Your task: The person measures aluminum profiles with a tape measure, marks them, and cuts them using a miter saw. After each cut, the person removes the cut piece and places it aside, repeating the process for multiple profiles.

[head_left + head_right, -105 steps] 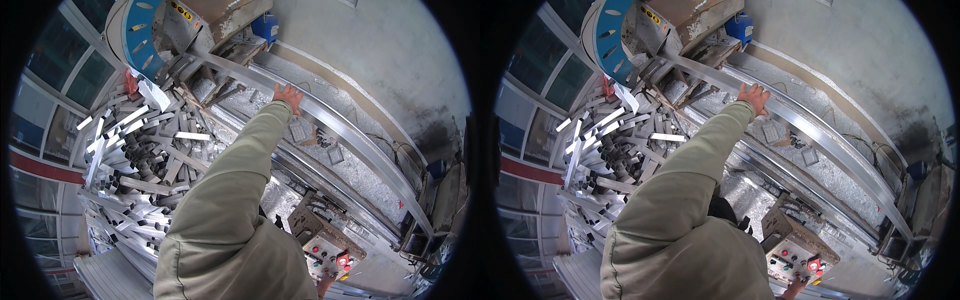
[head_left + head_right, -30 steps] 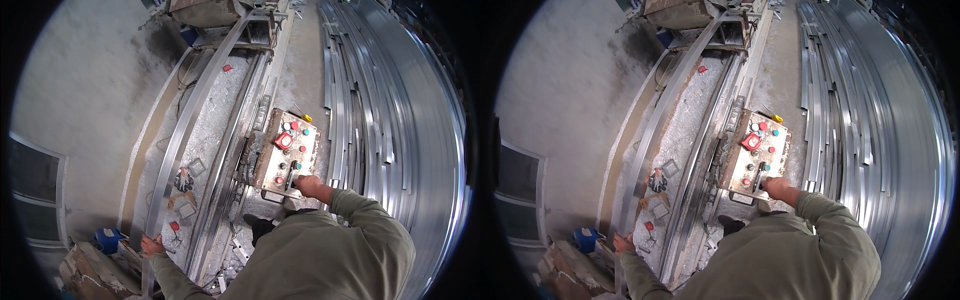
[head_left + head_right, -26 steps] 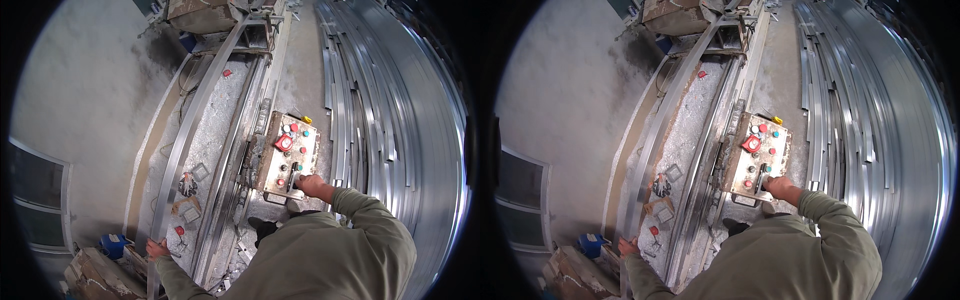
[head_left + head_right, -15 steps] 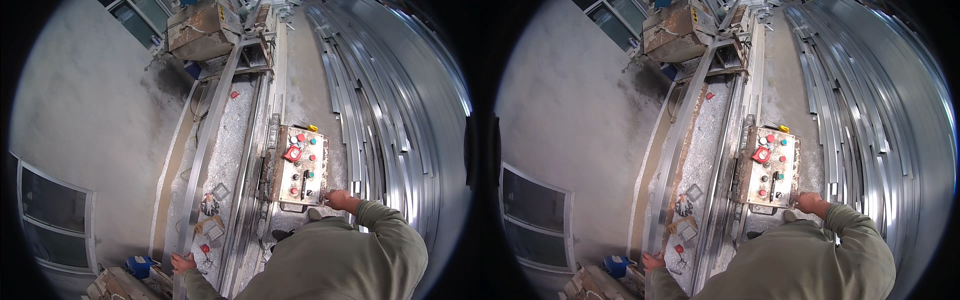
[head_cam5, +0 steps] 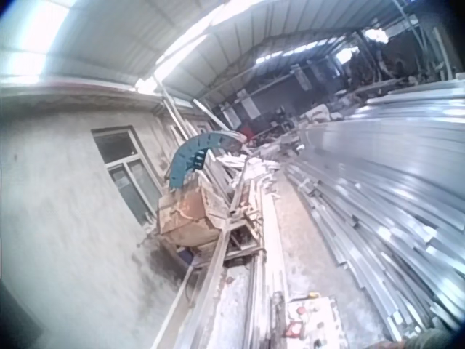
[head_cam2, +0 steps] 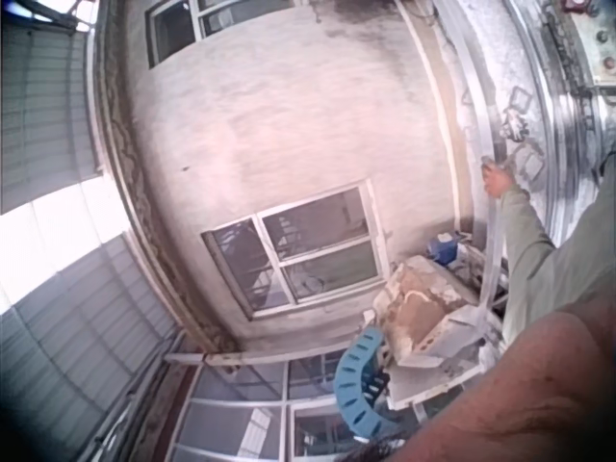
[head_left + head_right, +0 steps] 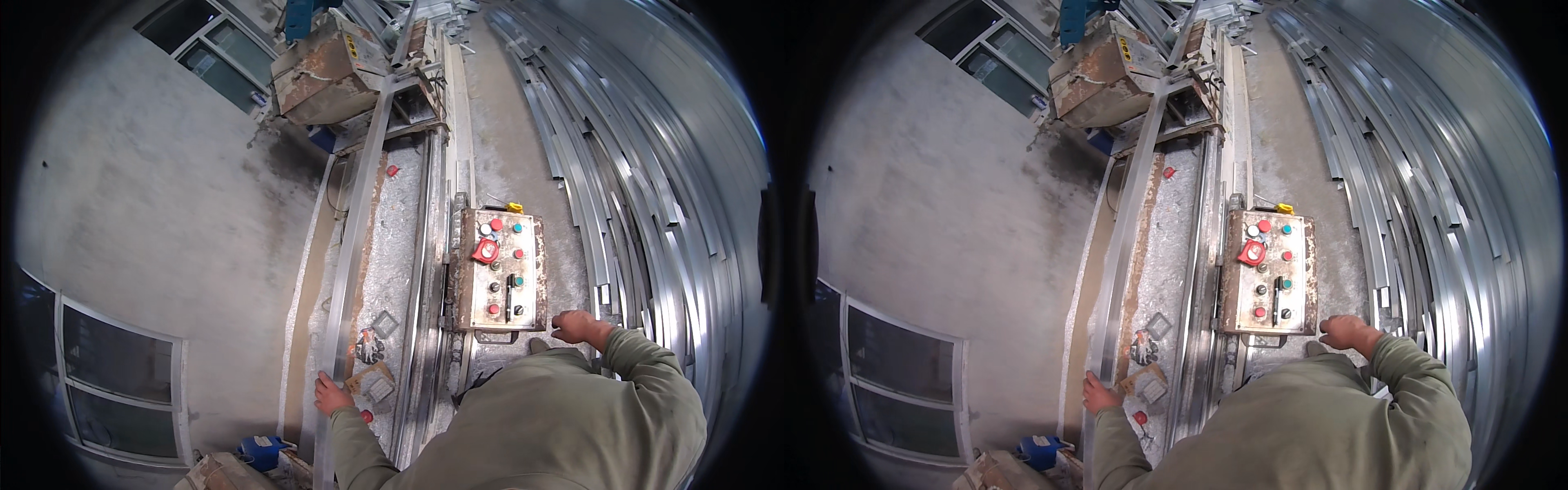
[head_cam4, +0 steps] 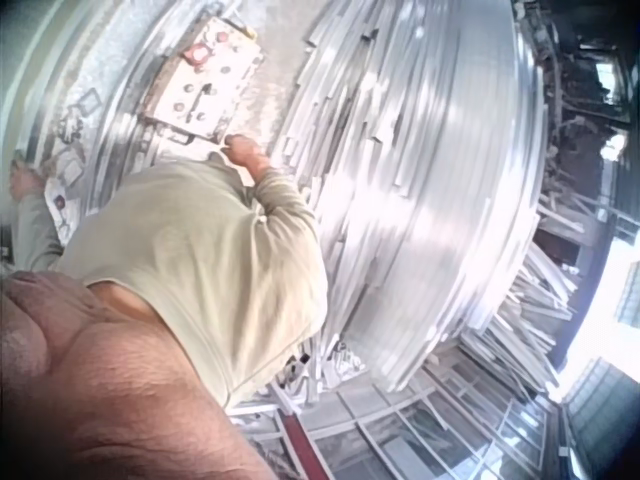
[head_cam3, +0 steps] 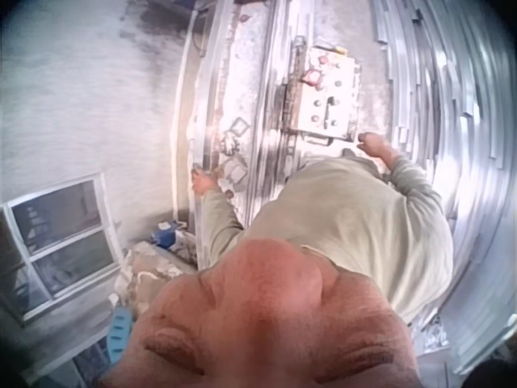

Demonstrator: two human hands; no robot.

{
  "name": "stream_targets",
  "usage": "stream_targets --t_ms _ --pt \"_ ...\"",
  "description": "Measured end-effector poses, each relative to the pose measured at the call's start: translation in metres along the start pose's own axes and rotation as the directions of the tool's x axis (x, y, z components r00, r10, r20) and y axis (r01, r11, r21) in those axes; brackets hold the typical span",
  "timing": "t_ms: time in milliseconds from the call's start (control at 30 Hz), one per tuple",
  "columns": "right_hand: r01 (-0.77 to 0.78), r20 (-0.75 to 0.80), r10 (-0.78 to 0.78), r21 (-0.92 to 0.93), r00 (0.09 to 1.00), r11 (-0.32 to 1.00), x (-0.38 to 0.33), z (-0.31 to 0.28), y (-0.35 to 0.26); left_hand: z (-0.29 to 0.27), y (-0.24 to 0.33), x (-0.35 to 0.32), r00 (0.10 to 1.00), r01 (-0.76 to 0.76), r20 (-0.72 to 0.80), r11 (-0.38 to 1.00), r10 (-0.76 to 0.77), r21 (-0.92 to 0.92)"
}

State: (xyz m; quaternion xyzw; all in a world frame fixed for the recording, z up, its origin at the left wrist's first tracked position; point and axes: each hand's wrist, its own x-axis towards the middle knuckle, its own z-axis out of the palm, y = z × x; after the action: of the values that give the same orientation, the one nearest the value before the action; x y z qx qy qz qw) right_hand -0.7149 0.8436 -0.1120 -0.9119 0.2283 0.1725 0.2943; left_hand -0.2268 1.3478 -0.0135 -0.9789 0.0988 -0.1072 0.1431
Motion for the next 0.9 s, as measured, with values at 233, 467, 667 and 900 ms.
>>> stream_targets --t_ms 233,467,667,900 --pt "0.119 0.000 -0.119 0.037 0.993 0.992 0.023 -0.019 -0.023 -0.048 -0.002 -0.028 0.991 -0.115 -0.080 0.987 0.106 -0.116" --pt "0.409 -0.098 -0.417 0.489 0.904 0.770 0.119 -0.067 -0.128 -0.155 -0.029 -0.126 0.898 -0.006 0.319 0.734 0.302 -0.679" --pt "-0.204 0.164 -0.388 0.977 0.907 -0.064 0.214 -0.088 -0.254 -0.184 -0.005 -0.199 0.654 0.395 0.539 0.368 0.531 -0.842" --pt "-0.156 0.014 -0.279 0.856 0.960 -0.493 0.182 -0.086 -0.302 -0.185 0.014 -0.249 0.498 0.661 0.503 0.067 0.706 -0.748"
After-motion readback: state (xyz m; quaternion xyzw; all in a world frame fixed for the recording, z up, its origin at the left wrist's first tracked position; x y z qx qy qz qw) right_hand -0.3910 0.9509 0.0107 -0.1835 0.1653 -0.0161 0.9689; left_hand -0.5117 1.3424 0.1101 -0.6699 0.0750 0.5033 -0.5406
